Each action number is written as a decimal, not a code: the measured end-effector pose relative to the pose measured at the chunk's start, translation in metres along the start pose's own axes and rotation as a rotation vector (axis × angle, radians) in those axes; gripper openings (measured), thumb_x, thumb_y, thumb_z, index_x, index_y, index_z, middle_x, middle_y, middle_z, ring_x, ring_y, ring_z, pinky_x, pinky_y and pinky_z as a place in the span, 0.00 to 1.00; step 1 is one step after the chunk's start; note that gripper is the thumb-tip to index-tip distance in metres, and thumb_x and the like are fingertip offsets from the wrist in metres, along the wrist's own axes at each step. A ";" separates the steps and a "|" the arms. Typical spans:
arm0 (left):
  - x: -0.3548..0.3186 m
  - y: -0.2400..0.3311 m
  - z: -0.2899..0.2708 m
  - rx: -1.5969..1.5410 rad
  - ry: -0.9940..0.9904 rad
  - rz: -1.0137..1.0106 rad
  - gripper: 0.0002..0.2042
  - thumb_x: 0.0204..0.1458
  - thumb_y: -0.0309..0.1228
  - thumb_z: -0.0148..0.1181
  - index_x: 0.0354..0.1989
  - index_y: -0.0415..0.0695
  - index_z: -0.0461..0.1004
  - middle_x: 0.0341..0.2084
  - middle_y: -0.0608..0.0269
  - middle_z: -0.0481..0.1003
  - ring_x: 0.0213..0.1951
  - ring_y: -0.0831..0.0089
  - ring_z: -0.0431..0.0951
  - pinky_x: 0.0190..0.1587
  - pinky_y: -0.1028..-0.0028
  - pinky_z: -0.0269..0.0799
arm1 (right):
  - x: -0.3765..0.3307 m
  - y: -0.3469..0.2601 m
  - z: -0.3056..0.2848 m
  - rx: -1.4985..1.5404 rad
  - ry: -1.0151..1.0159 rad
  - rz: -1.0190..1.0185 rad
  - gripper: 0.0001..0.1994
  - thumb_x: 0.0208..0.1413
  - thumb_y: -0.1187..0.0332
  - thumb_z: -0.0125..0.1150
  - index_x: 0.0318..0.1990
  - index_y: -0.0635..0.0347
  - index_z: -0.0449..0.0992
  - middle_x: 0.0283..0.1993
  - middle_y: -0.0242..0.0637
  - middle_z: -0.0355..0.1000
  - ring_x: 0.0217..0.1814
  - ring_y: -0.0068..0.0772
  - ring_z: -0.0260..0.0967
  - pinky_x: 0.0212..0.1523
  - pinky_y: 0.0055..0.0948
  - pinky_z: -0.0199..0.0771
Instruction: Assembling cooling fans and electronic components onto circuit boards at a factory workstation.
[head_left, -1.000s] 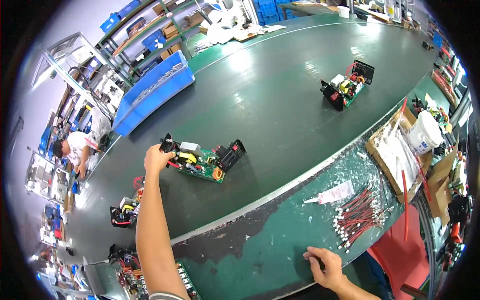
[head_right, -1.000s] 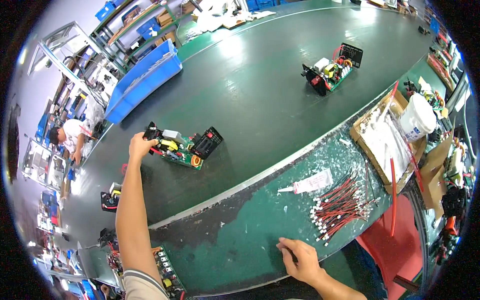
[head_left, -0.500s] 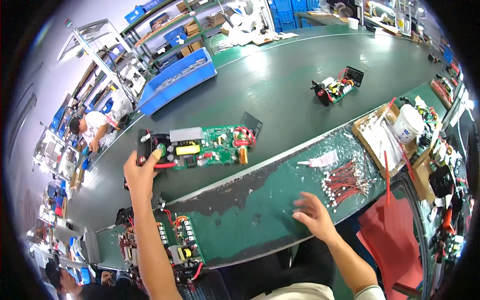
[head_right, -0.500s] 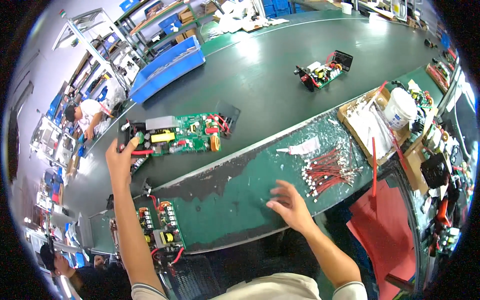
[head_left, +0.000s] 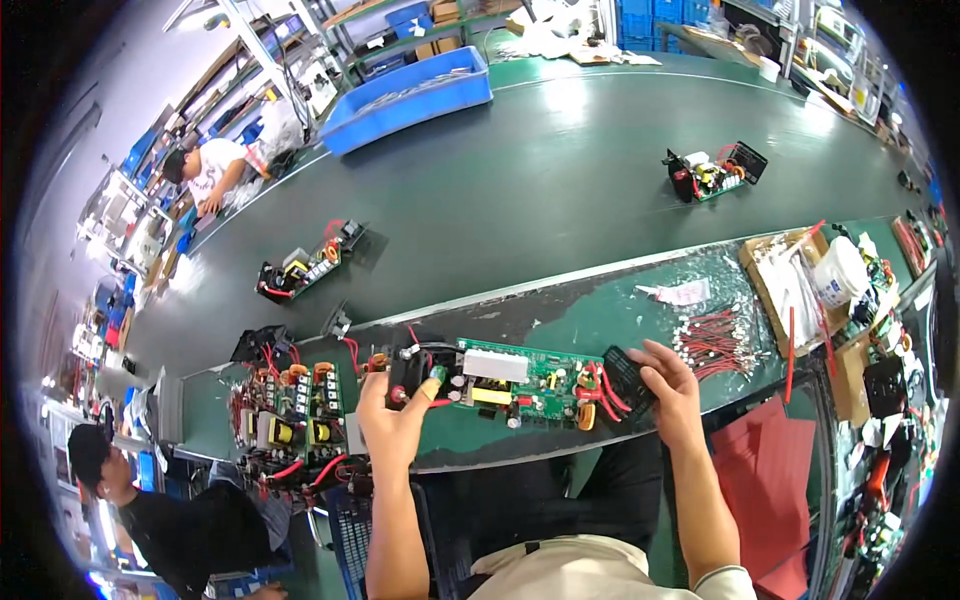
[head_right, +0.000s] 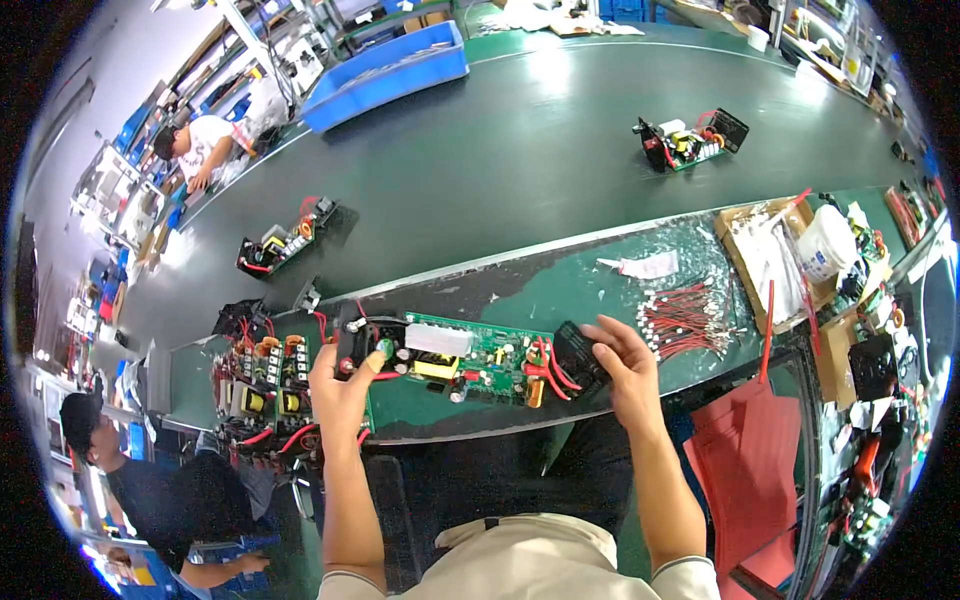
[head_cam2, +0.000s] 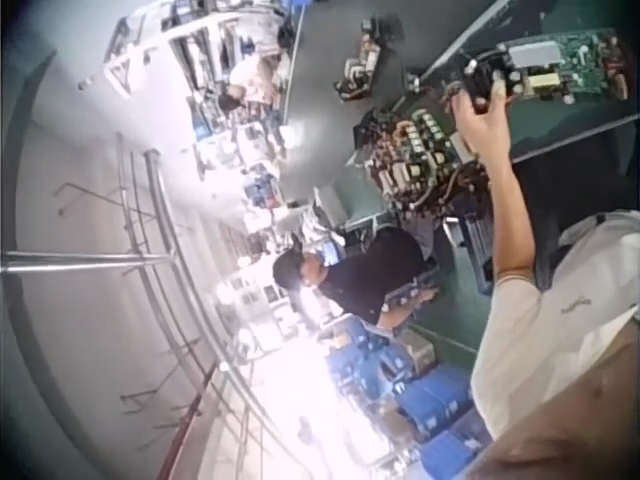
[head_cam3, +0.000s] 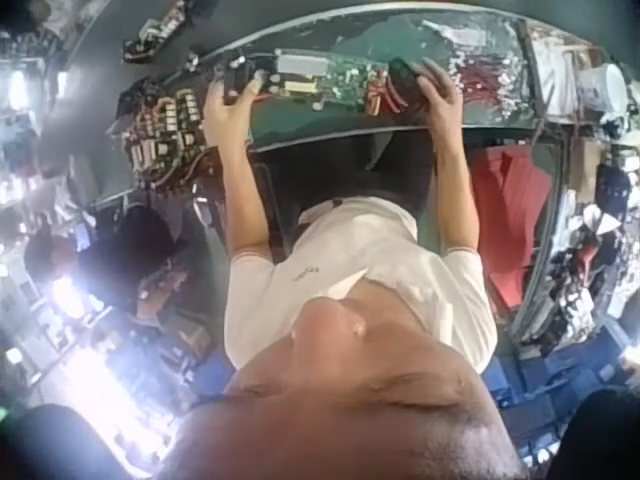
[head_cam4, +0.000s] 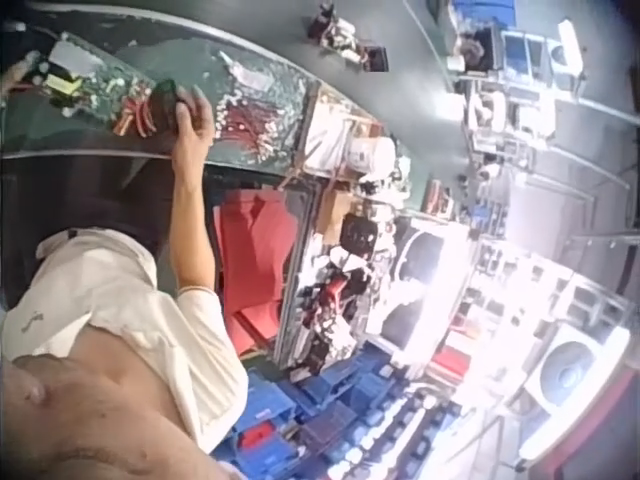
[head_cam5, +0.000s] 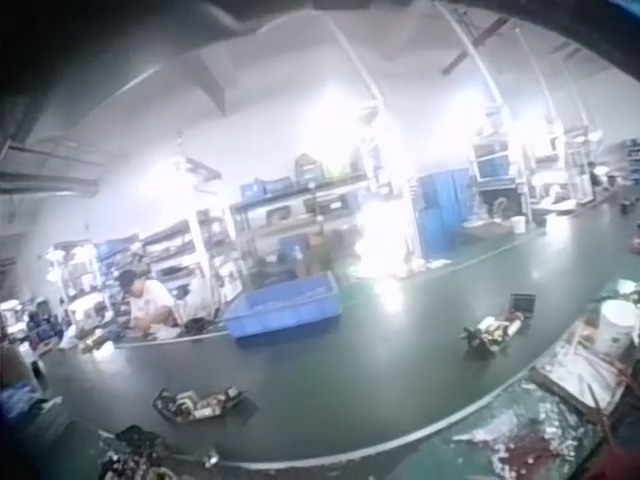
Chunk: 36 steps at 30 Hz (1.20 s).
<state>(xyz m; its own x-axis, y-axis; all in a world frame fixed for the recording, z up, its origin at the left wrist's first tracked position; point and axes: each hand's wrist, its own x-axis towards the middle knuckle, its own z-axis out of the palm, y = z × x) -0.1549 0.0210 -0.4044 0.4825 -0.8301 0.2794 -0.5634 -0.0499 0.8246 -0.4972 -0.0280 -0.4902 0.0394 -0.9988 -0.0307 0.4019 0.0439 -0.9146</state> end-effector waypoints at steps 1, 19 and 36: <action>-0.003 -0.006 0.002 -0.033 0.005 -0.012 0.12 0.41 0.24 0.73 0.34 0.38 0.78 0.28 0.67 0.71 0.30 0.76 0.69 0.35 0.76 0.65 | 0.001 0.003 -0.007 -0.088 0.014 -0.028 0.21 0.60 0.78 0.57 0.61 0.67 0.68 0.57 0.46 0.74 0.58 0.32 0.72 0.60 0.30 0.70; 0.018 -0.038 0.003 0.520 -0.284 -0.083 0.21 0.43 0.34 0.72 0.44 0.37 0.74 0.34 0.55 0.72 0.36 0.56 0.74 0.40 0.64 0.69 | -0.055 -0.181 0.129 -0.863 -0.686 -1.364 0.17 0.53 0.65 0.62 0.51 0.45 0.78 0.47 0.44 0.75 0.48 0.42 0.74 0.47 0.34 0.75; 0.108 -0.045 0.015 0.300 -0.810 -0.343 0.29 0.63 0.54 0.50 0.51 0.35 0.77 0.49 0.55 0.78 0.51 0.67 0.75 0.57 0.68 0.66 | -0.033 -0.044 0.134 -1.161 -0.377 -0.561 0.33 0.42 0.67 0.76 0.59 0.60 0.70 0.52 0.48 0.68 0.50 0.45 0.68 0.49 0.42 0.70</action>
<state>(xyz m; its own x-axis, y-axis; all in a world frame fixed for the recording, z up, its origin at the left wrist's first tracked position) -0.0869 -0.0747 -0.4188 0.1025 -0.8724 -0.4779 -0.6809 -0.4117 0.6057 -0.3936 0.0059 -0.3951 0.4494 -0.7995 0.3986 -0.5487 -0.5991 -0.5831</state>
